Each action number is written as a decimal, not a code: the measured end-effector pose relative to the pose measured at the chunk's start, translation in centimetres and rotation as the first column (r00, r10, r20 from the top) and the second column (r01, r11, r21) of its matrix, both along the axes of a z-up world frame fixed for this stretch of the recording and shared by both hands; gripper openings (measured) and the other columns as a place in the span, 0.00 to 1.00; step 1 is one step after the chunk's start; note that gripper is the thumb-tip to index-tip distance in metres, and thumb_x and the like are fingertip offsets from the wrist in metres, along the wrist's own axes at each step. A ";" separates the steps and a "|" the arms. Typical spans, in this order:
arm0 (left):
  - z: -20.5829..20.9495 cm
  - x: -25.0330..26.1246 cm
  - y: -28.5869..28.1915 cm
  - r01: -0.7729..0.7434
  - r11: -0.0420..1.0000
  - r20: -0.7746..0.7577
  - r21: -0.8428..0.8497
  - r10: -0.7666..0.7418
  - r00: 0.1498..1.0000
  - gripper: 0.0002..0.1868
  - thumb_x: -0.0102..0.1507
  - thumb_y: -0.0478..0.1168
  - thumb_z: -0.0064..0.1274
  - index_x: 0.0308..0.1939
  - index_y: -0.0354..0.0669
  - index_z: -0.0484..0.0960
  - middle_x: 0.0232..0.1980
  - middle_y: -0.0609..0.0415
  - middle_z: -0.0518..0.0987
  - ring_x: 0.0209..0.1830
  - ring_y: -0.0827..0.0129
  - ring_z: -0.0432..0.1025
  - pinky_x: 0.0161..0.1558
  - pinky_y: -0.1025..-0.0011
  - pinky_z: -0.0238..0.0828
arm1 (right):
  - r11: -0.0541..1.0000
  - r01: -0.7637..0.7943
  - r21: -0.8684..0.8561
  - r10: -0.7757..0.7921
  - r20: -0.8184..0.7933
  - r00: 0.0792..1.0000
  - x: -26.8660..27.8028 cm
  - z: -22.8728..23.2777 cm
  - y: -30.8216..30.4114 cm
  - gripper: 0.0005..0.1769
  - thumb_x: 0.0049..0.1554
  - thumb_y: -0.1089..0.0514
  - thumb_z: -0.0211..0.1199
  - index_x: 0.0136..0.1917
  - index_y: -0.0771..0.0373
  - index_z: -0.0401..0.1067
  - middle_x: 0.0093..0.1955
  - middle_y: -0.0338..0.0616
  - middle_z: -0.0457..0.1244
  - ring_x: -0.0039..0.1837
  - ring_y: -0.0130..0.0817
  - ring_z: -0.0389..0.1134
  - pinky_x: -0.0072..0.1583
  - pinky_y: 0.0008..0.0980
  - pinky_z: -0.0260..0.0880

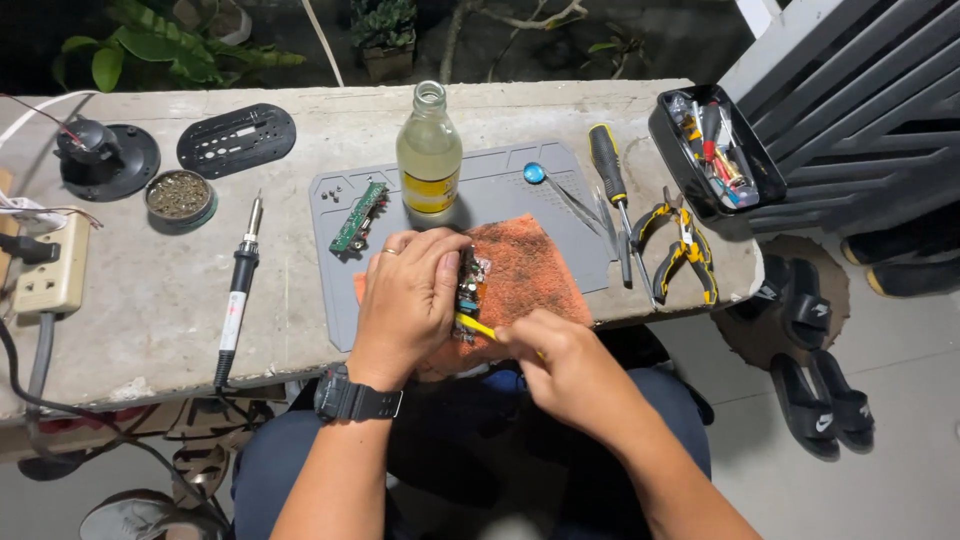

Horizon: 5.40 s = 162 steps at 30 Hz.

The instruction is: Cleaning a circuit board using a toothbrush and cleaning solution at a repair bench.

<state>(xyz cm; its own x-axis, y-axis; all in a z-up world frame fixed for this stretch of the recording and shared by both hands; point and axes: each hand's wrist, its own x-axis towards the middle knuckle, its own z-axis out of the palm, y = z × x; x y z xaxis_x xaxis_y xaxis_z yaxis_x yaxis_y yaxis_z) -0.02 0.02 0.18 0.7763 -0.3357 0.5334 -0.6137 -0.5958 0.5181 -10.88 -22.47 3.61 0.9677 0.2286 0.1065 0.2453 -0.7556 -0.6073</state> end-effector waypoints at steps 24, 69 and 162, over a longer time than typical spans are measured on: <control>3.4 -1.4 3.4 0.314 0.946 -0.355 -0.073 -0.319 0.879 0.66 0.45 0.45 0.75 0.89 0.47 0.67 0.84 0.42 0.70 0.81 0.31 0.67 0.75 0.37 0.66 | 0.984 0.133 -0.118 -0.127 0.061 0.990 -0.7 0.8 -0.1 0.14 0.62 0.57 0.65 0.52 0.35 0.83 0.42 0.35 0.70 0.50 0.54 0.80 0.51 0.52 0.83; 2.7 -4.3 -0.2 -0.090 0.968 -0.107 -0.236 0.066 0.992 0.60 0.56 0.53 0.83 0.83 0.31 0.68 0.72 0.38 0.70 0.77 0.48 0.69 0.81 0.53 0.68 | 0.988 0.127 0.082 -0.142 0.218 0.966 -4.6 0.8 -1.8 0.17 0.66 0.65 0.64 0.66 0.53 0.81 0.55 0.43 0.72 0.52 0.48 0.79 0.53 0.43 0.76; -0.1 -7.7 0.4 0.008 0.884 -0.079 -0.467 -0.050 0.996 0.70 0.55 0.47 0.85 0.92 0.46 0.53 0.83 0.42 0.61 0.88 0.56 0.64 0.85 0.59 0.75 | 0.989 0.105 0.103 -0.132 0.299 0.945 -3.7 5.2 -4.3 0.13 0.67 0.68 0.66 0.64 0.62 0.81 0.58 0.45 0.73 0.58 0.39 0.77 0.64 0.35 0.75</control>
